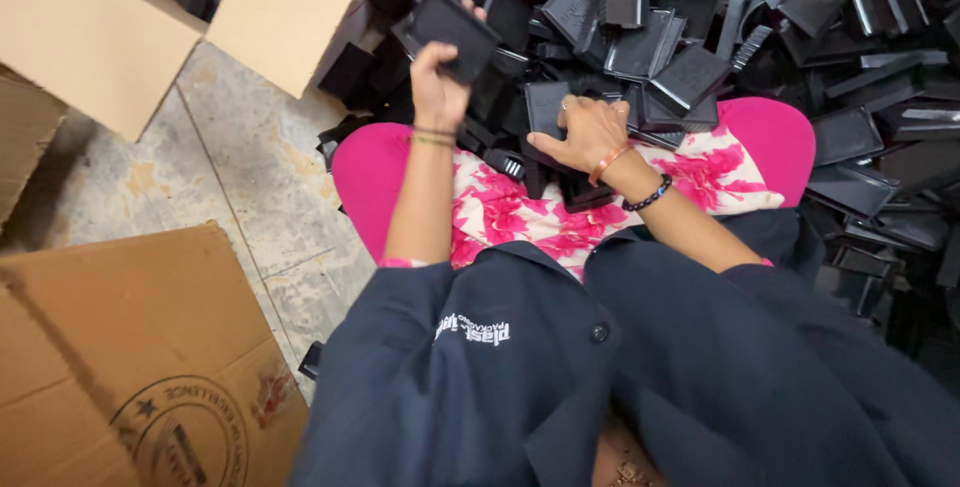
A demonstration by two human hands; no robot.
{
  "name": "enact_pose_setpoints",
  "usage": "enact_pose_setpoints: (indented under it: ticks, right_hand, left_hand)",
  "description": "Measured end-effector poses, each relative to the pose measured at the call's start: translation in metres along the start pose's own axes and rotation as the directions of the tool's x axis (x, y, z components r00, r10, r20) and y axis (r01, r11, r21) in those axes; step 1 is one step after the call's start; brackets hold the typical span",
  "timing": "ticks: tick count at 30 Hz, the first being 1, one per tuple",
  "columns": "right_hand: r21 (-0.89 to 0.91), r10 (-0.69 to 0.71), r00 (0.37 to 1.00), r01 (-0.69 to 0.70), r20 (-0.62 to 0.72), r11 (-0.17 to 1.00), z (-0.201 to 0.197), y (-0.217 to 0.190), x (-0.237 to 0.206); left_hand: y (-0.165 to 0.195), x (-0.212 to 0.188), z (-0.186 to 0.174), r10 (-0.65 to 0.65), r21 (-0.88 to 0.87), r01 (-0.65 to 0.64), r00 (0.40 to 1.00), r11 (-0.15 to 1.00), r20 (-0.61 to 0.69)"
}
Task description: The person sits on the floor and repeatedly picks up small black plastic parts from a large pile, inspects them, and places them into a cardboard box. The person handles the parts one at a time, turning them over and checking them before depositing them into the box.
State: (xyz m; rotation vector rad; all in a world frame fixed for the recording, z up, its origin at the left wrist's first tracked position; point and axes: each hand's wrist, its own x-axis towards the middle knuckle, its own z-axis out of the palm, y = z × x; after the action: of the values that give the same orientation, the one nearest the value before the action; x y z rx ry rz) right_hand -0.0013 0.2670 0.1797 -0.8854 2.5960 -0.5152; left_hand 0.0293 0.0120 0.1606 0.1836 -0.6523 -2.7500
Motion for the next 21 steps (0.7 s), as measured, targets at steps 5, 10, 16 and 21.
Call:
enact_pose_setpoints:
  ticks: [5,10,16,21]
  right_hand:
    - [0.023,0.018,0.999,-0.019,0.027,1.000,0.005,0.008,0.025]
    - [-0.070,0.074,0.997,-0.073,0.018,0.995,0.024,0.003,0.048]
    - [-0.078,0.082,0.991,-0.074,0.106,0.994,0.007,-0.016,0.064]
    - [0.567,-0.148,0.974,0.220,-0.171,0.794,-0.023,-0.005,0.037]
  left_hand:
    - [-0.001,-0.038,0.031,0.032,-0.178,-0.009,0.992,0.984,0.125]
    - [-0.017,-0.021,0.019,-0.010,0.042,0.013,0.998,0.999,-0.062]
    - [-0.026,-0.020,-0.002,-0.008,0.147,0.046,0.968,0.988,-0.250]
    - [-0.022,-0.042,0.011,-0.053,0.203,0.110,0.962,0.973,-0.269]
